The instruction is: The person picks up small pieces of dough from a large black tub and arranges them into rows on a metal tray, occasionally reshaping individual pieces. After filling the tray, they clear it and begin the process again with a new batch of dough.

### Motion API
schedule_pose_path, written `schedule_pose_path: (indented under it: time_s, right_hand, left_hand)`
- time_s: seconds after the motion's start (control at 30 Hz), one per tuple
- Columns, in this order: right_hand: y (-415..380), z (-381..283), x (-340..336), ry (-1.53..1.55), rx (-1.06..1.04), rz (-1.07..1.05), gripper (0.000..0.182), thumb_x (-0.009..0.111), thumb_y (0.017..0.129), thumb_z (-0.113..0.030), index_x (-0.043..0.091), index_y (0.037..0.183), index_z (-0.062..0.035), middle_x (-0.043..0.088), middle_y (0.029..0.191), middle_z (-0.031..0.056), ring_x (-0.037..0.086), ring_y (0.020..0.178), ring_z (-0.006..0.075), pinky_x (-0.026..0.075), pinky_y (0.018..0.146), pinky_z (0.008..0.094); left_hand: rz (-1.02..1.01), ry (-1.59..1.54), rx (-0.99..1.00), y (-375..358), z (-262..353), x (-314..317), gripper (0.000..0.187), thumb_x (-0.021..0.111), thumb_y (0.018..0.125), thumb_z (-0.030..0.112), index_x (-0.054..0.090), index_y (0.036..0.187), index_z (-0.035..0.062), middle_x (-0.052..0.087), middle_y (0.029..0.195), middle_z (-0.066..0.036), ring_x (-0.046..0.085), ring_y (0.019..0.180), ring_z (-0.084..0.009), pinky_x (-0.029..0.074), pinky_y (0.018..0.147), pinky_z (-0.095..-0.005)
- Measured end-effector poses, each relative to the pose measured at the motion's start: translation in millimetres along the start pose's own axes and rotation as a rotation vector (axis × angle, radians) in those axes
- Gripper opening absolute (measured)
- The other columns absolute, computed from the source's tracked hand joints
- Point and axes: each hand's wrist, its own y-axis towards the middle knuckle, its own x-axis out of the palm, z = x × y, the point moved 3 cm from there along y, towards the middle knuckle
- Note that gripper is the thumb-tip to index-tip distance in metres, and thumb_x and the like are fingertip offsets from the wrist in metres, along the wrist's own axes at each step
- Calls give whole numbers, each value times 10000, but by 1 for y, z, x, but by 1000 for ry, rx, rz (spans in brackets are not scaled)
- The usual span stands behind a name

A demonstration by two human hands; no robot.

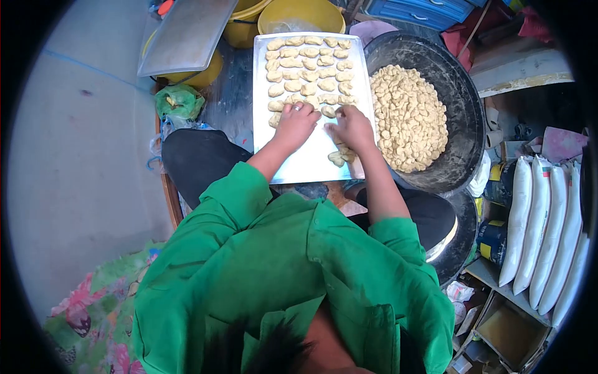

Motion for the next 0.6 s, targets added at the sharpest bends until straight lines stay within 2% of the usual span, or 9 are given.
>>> schedule_pose_path:
  time_s: [0.07, 0.13, 0.2, 0.27, 0.3, 0.4, 0.47, 0.5, 0.6]
  right_hand:
    - [-15, 4, -6, -344, -78, -117, 384, 724, 727, -303, 644, 1016, -64, 649, 971, 150, 621, 905, 332, 492, 810, 382]
    - [-16, 19, -5, -350, -99, -156, 379, 698, 746, -336, 651, 1000, -59, 658, 964, 156, 632, 892, 322, 495, 802, 388]
    - [-9, 35, -6, -77, 154, -103, 331, 682, 772, -309, 658, 980, -53, 661, 923, 163, 642, 846, 320, 501, 773, 392]
    - [3, 39, -8, 65, 75, 66, 253, 689, 773, -200, 663, 986, -67, 662, 884, 161, 638, 833, 327, 500, 763, 393]
    - [10, 42, -6, 81, 16, 100, 274, 698, 756, -186, 658, 999, -66, 659, 889, 154, 629, 847, 327, 497, 774, 388]
    - [10, 50, -10, 90, -92, 156, 316, 708, 729, -167, 645, 1022, -69, 643, 911, 140, 610, 875, 326, 491, 792, 381]
    - [-1, 56, -24, 82, -146, 164, 334, 711, 719, -163, 639, 1032, -72, 631, 927, 134, 600, 888, 324, 488, 801, 380]
    - [-13, 58, -31, 62, -179, 64, 318, 701, 719, -152, 641, 1023, -79, 615, 939, 133, 596, 895, 327, 488, 803, 385]
    - [-46, 46, -26, -13, -161, -140, 287, 677, 718, -127, 649, 1001, -92, 592, 942, 133, 591, 905, 335, 488, 803, 397]
  left_hand:
    - [-266, 67, -132, 6, -3, 8, 287, 603, 811, 180, 623, 1091, 115, 566, 1057, -50, 487, 1085, -248, 311, 930, -407]
    - [-199, 69, -124, 8, 4, 8, 286, 605, 811, 179, 625, 1091, 127, 571, 1023, -35, 492, 1059, -234, 311, 916, -401]
    - [5, 45, -83, 9, 10, 9, 258, 609, 809, 182, 638, 1058, 123, 576, 1005, -20, 494, 1045, -220, 312, 901, -404]
    - [-55, 24, -29, 16, 9, 21, 271, 615, 810, 202, 634, 1068, 119, 572, 1020, -31, 491, 1051, -232, 307, 911, -409]
    - [-113, 4, 32, 19, 12, 25, 287, 620, 812, 223, 630, 1077, 115, 568, 1036, -42, 487, 1058, -243, 302, 922, -414]
    - [-205, 34, -2, 25, 10, 27, 336, 630, 819, 272, 621, 1111, 107, 559, 1088, -73, 481, 1081, -260, 302, 934, -424]
    - [-126, 32, 32, 14, 21, 11, 362, 634, 819, 280, 611, 1133, 103, 563, 1093, -86, 480, 1091, -260, 306, 935, -429]
    - [-52, 28, 63, 3, 29, -1, 388, 639, 819, 288, 602, 1156, 98, 567, 1099, -98, 478, 1100, -261, 310, 935, -434]
    - [-418, -325, 49, -24, 53, 10, 488, 660, 805, 265, 540, 1243, 85, 582, 1081, -103, 511, 1052, -291, 381, 884, -424]
